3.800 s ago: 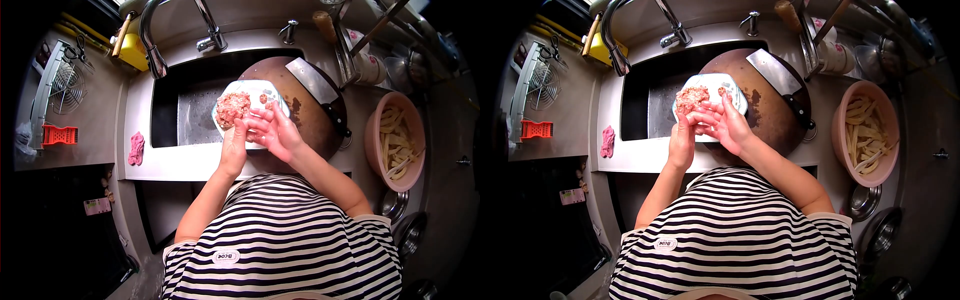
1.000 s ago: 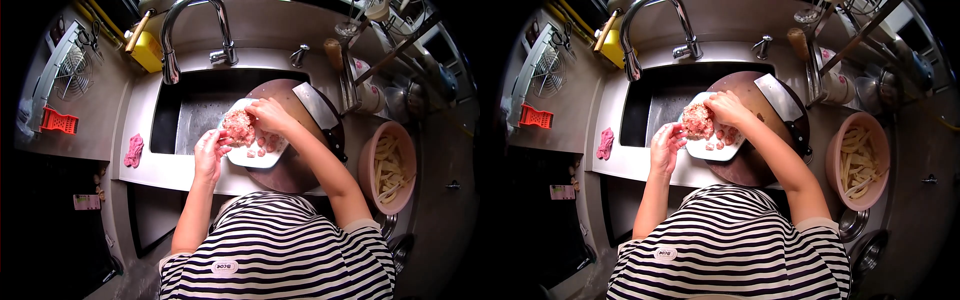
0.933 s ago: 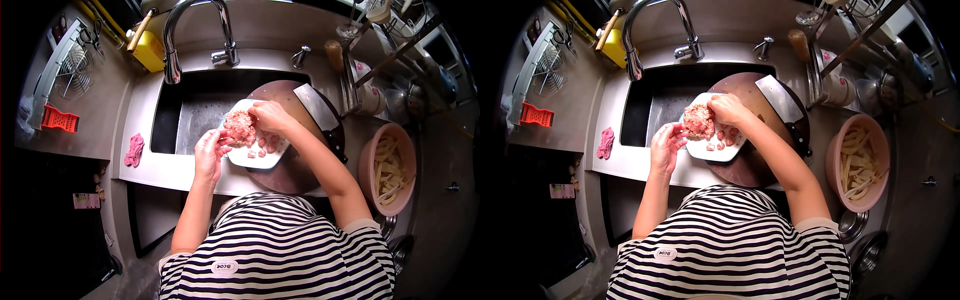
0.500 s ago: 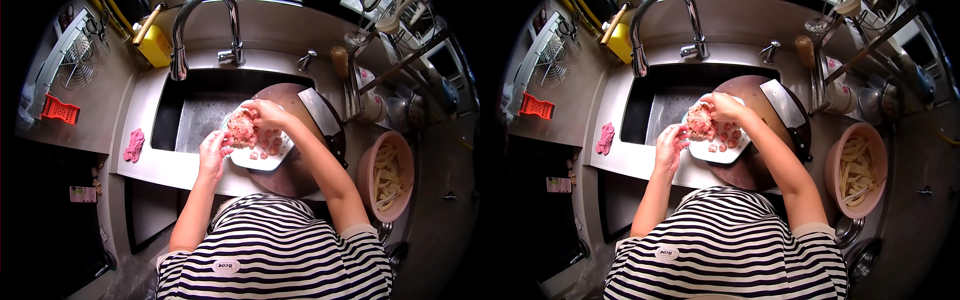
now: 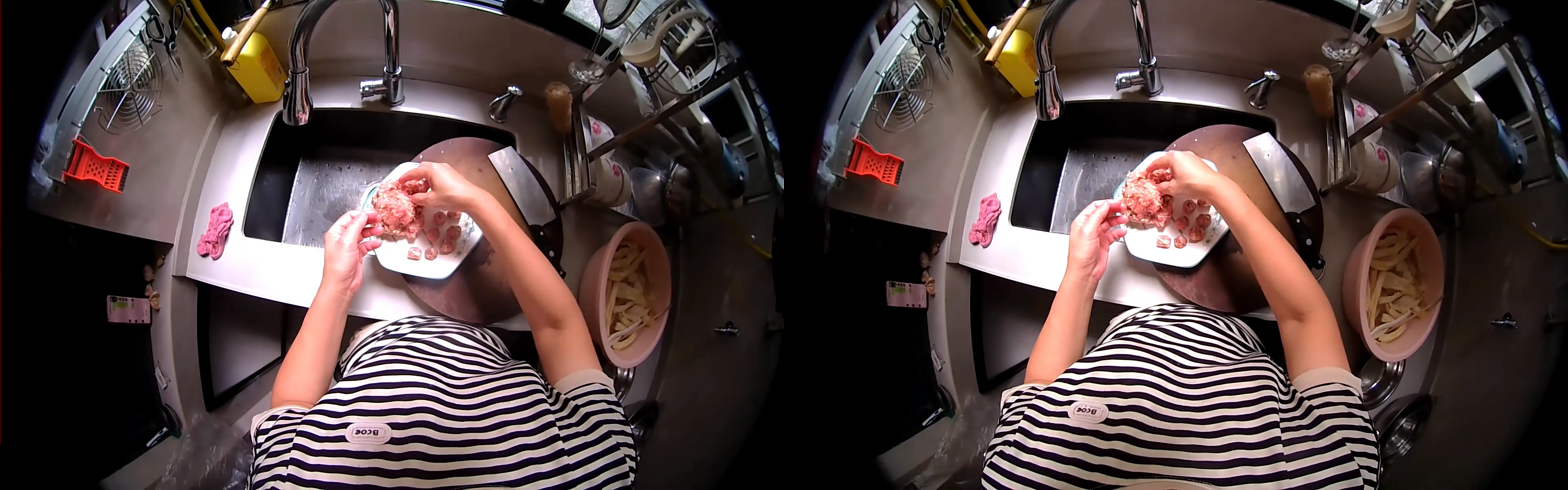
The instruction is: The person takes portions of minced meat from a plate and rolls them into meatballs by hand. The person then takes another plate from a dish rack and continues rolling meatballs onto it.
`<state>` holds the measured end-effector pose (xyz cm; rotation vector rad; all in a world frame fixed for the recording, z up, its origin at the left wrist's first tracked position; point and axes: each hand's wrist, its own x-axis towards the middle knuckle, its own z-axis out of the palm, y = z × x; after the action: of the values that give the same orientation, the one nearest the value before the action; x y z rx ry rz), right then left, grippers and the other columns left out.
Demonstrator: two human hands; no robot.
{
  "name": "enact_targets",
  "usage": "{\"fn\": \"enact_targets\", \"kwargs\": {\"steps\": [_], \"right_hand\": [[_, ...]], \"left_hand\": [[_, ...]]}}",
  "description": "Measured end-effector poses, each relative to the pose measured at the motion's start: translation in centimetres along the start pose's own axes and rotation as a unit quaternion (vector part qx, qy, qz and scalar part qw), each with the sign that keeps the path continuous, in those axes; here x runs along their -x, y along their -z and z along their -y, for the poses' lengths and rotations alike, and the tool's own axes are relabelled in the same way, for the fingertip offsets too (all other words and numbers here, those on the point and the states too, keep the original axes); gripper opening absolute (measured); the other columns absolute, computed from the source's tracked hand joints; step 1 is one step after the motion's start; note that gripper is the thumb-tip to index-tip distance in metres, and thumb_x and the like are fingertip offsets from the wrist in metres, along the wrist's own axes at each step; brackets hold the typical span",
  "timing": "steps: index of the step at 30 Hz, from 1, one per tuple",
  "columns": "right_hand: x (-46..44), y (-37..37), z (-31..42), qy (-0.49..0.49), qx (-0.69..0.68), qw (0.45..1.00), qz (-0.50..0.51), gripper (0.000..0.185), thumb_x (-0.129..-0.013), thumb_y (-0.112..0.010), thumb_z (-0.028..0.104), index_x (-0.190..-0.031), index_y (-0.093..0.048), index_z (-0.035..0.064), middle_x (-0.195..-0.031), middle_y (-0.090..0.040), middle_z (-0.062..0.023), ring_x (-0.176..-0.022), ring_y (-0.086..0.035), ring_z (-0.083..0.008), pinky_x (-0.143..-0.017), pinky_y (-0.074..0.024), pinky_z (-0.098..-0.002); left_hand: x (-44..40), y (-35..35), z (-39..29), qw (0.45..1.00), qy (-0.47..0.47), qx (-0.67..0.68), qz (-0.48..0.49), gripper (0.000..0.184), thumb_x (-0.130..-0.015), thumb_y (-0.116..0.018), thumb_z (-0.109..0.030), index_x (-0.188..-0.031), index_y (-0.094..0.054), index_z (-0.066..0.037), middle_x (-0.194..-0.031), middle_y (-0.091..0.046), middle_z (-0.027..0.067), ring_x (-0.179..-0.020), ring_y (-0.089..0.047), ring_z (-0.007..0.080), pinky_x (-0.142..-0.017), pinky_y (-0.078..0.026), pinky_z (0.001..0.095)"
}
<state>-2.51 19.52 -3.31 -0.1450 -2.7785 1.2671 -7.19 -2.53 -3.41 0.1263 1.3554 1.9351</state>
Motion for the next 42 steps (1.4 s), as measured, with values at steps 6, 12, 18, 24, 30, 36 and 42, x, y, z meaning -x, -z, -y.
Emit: {"fn": "enact_targets", "kwargs": {"steps": [6,12,18,24,30,36,42], "right_hand": [[0.3,0.6,1.7,-0.094,0.000,0.995,0.036,0.011,-0.070,-0.062,0.009,-0.079,-0.061,0.0009,-0.070,-0.063,-0.0088,-0.064,-0.059,-0.0187,-0.059,-0.0468,-0.0307],[0.5,2.2,3.1,-0.095,-0.080,0.992,0.036,0.019,-0.069,-0.069,0.013,-0.083,-0.066,0.0011,-0.073,-0.066,-0.0115,-0.063,-0.063,-0.0182,-0.060,-0.0492,-0.0309],[1.9,-1.2,2.8,0.053,0.077,0.995,-0.027,0.023,-0.068,-0.070,0.015,-0.080,-0.059,-0.0006,-0.079,-0.057,-0.0124,-0.072,-0.058,-0.0290,-0.066,-0.0473,-0.0355],[2.3,-1.1,3.2,-0.063,-0.110,0.992,-0.025,0.024,-0.069,-0.065,0.008,-0.092,-0.064,0.0007,-0.081,-0.063,-0.0134,-0.070,-0.062,-0.0204,-0.064,-0.0496,-0.0318],[4.3,-1.6,7.2,0.027,-0.081,0.996,0.026,0.026,-0.072,-0.065,0.004,-0.098,-0.065,0.0095,-0.089,-0.066,-0.0050,-0.069,-0.062,-0.0155,-0.055,-0.0499,-0.0278],[6.6,-3.7,8.6,0.207,0.331,0.912,-0.122,0.028,-0.066,-0.057,0.009,-0.094,-0.062,0.0065,-0.095,-0.062,-0.0028,-0.109,-0.050,-0.0191,-0.096,-0.0305,-0.0397],[8.5,-2.3,9.5,0.236,0.143,0.953,-0.122,0.029,-0.068,-0.062,0.001,-0.096,-0.062,0.0073,-0.101,-0.062,-0.0043,-0.110,-0.051,-0.0211,-0.094,-0.0356,-0.0412]], "left_hand": [[0.2,-0.5,-0.4,1.000,-0.002,0.001,0.001,0.017,-0.089,-0.050,-0.019,-0.094,-0.059,-0.005,-0.090,-0.062,0.0047,-0.078,-0.059,0.0127,-0.066,-0.048,0.0262],[0.2,0.3,-0.6,1.000,-0.005,0.019,0.000,0.018,-0.089,-0.050,-0.020,-0.095,-0.058,-0.005,-0.090,-0.062,0.0055,-0.078,-0.059,0.0138,-0.066,-0.048,0.0265],[0.2,0.3,-0.3,1.000,-0.003,0.019,0.002,0.019,-0.089,-0.050,-0.019,-0.096,-0.058,-0.004,-0.091,-0.062,0.0064,-0.078,-0.060,0.0149,-0.065,-0.049,0.0276],[0.2,0.3,0.0,0.998,0.013,0.056,0.013,0.023,-0.091,-0.047,-0.022,-0.100,-0.056,-0.003,-0.094,-0.061,0.0101,-0.082,-0.060,0.0192,-0.072,-0.050,0.0318],[-0.3,-3.4,-0.6,0.947,0.153,0.256,0.119,0.040,-0.093,-0.036,-0.037,-0.110,-0.050,-0.004,-0.103,-0.058,0.0113,-0.098,-0.056,0.0239,-0.088,-0.044,0.0428],[-3.4,-3.3,2.7,0.951,0.145,0.269,0.042,0.025,-0.094,-0.043,-0.024,-0.105,-0.052,-0.004,-0.096,-0.058,0.0092,-0.088,-0.058,0.0188,-0.075,-0.050,0.0302],[-4.6,-1.8,2.6,0.942,0.143,0.288,0.096,0.023,-0.092,-0.048,-0.026,-0.094,-0.053,-0.004,-0.082,-0.056,0.0088,-0.068,-0.055,0.0159,-0.058,-0.050,0.0276]]}}
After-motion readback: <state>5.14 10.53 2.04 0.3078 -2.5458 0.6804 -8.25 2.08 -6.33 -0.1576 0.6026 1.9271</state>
